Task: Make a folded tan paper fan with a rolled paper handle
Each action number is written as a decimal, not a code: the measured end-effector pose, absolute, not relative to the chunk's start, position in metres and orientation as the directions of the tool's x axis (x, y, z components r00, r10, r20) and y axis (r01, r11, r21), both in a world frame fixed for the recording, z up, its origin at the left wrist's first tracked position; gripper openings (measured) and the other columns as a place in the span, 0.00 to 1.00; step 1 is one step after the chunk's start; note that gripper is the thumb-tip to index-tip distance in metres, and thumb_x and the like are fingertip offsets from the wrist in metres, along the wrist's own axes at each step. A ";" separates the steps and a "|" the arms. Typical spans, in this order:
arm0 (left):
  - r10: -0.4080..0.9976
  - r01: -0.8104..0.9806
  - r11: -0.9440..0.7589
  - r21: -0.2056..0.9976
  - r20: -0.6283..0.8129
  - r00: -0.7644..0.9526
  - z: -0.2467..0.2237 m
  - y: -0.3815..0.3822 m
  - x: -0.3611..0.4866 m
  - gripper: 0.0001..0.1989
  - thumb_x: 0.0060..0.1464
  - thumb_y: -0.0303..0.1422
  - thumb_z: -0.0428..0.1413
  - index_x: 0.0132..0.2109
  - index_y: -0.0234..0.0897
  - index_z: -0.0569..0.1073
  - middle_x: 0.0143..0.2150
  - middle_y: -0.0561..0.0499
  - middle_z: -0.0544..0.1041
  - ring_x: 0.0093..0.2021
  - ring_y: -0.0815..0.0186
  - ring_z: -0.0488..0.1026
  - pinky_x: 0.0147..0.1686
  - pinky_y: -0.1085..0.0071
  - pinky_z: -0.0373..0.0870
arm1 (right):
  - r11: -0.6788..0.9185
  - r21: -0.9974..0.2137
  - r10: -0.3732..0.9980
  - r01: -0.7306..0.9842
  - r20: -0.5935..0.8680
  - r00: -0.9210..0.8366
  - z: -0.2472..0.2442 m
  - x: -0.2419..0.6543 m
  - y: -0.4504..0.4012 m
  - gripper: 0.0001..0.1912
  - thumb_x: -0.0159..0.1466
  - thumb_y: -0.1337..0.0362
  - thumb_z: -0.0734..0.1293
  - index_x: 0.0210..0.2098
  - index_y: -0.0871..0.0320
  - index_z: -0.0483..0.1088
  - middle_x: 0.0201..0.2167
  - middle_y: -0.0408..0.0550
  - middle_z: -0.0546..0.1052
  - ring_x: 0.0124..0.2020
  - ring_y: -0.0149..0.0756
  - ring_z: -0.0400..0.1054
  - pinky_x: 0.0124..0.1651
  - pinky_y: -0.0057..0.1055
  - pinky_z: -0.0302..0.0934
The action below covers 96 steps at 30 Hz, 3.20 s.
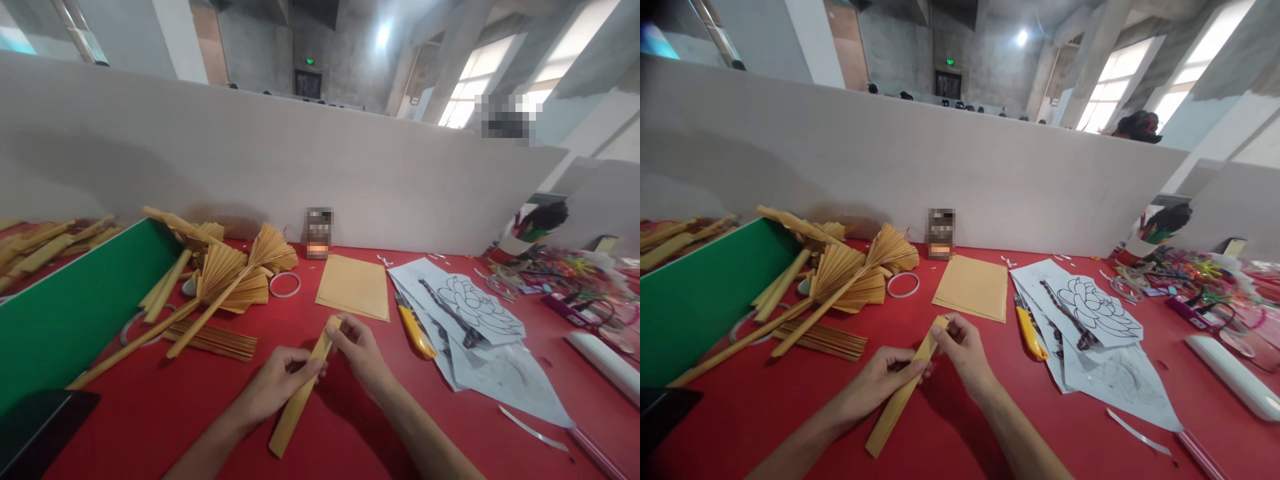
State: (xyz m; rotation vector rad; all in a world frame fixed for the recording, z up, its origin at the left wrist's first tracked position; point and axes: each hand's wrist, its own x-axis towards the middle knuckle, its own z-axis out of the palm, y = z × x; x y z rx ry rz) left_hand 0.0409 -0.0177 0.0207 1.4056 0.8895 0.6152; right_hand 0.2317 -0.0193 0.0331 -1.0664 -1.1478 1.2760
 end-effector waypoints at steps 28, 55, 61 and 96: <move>0.824 -0.396 0.543 0.740 -0.381 0.419 0.012 -0.033 0.051 0.19 0.54 0.41 0.69 0.47 0.32 0.79 0.48 0.39 0.84 0.49 0.56 0.82 0.50 0.63 0.78 | 0.611 0.172 0.590 0.772 0.552 -0.589 0.024 0.245 -0.055 0.16 0.73 0.75 0.57 0.51 0.62 0.73 0.43 0.55 0.80 0.45 0.46 0.71 0.54 0.47 0.57; 0.727 0.736 -0.669 -0.105 0.111 0.677 0.002 -0.054 0.059 0.22 0.57 0.11 0.49 0.53 0.30 0.77 0.45 0.41 0.79 0.47 0.53 0.78 0.47 0.58 0.78 | 0.486 -0.126 0.868 0.865 0.185 -0.461 0.013 0.260 -0.064 0.08 0.69 0.76 0.69 0.40 0.57 0.70 0.39 0.46 0.76 0.39 0.40 0.66 0.40 0.36 0.54; 0.656 0.671 -0.736 -0.085 0.152 0.739 0.001 -0.047 0.050 0.21 0.57 0.12 0.50 0.54 0.29 0.76 0.43 0.43 0.79 0.43 0.54 0.78 0.44 0.60 0.78 | 0.473 -0.144 0.880 0.869 0.126 -0.458 0.016 0.262 -0.061 0.09 0.69 0.77 0.68 0.41 0.57 0.70 0.40 0.47 0.76 0.40 0.41 0.67 0.42 0.37 0.58; 0.772 0.785 -0.599 0.157 -0.148 0.619 0.039 -0.015 0.069 0.21 0.61 0.14 0.44 0.50 0.34 0.75 0.48 0.41 0.77 0.47 0.54 0.74 0.51 0.55 0.72 | 0.178 -0.413 0.979 0.893 -0.018 -0.204 0.038 0.296 -0.033 0.08 0.72 0.70 0.65 0.36 0.55 0.73 0.37 0.45 0.76 0.43 0.40 0.72 0.44 0.35 0.62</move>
